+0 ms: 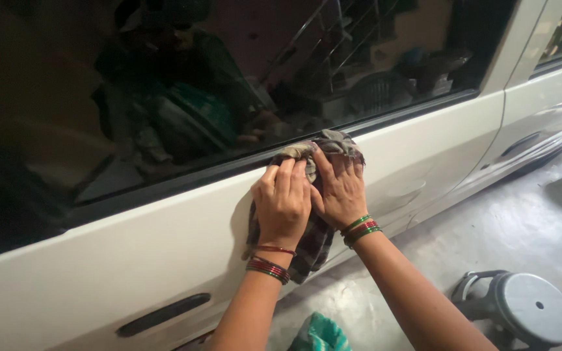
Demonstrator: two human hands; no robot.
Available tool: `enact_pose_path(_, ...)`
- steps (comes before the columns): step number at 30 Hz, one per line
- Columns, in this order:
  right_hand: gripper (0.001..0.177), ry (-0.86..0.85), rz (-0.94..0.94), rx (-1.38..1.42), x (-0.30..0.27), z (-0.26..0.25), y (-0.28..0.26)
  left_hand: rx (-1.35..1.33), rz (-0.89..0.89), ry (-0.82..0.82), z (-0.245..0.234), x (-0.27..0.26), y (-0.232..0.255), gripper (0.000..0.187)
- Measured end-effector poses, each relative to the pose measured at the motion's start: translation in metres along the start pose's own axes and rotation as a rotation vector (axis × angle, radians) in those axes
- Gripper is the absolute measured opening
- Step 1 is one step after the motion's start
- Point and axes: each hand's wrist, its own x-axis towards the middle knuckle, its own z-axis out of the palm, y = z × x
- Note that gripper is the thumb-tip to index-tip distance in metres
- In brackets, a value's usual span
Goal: The person wipes a car wheel and tire with a cloth, then moves to the side of the vehicle to wipe the door panel, window trim, and side mirror. The cleaning is performed by hand using a cloth in a garage setting.
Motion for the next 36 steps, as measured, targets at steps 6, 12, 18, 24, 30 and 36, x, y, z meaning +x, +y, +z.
enact_pose_path(6,0.07,0.03,-0.011,0.001,-0.004,-0.007,0.043,-0.001,0.035,0.019,0.032,0.008,0.026,0.026)
enact_pose_path(12,0.07,0.03,-0.01,0.005,-0.007,-0.011,0.082,-0.002,0.019,-0.008,0.061,0.012,0.051,0.029)
enact_pose_path(18,0.071,0.051,-0.025,-0.01,-0.011,-0.014,0.113,0.004,0.025,-0.01,0.085,0.017,0.07,0.029)
enact_pose_path(24,0.072,0.015,0.047,-0.027,-0.016,-0.013,0.136,0.025,0.072,-0.009,0.1,0.023,0.083,0.027)
enact_pose_path(30,0.07,0.009,0.086,-0.029,-0.02,-0.02,0.144,-0.064,0.072,-0.047,0.109,0.031,0.09,0.027)
enact_pose_path(36,0.063,0.092,0.245,0.335,-0.012,-0.039,0.113,-0.36,-0.071,-0.178,0.09,0.042,0.089,0.025)
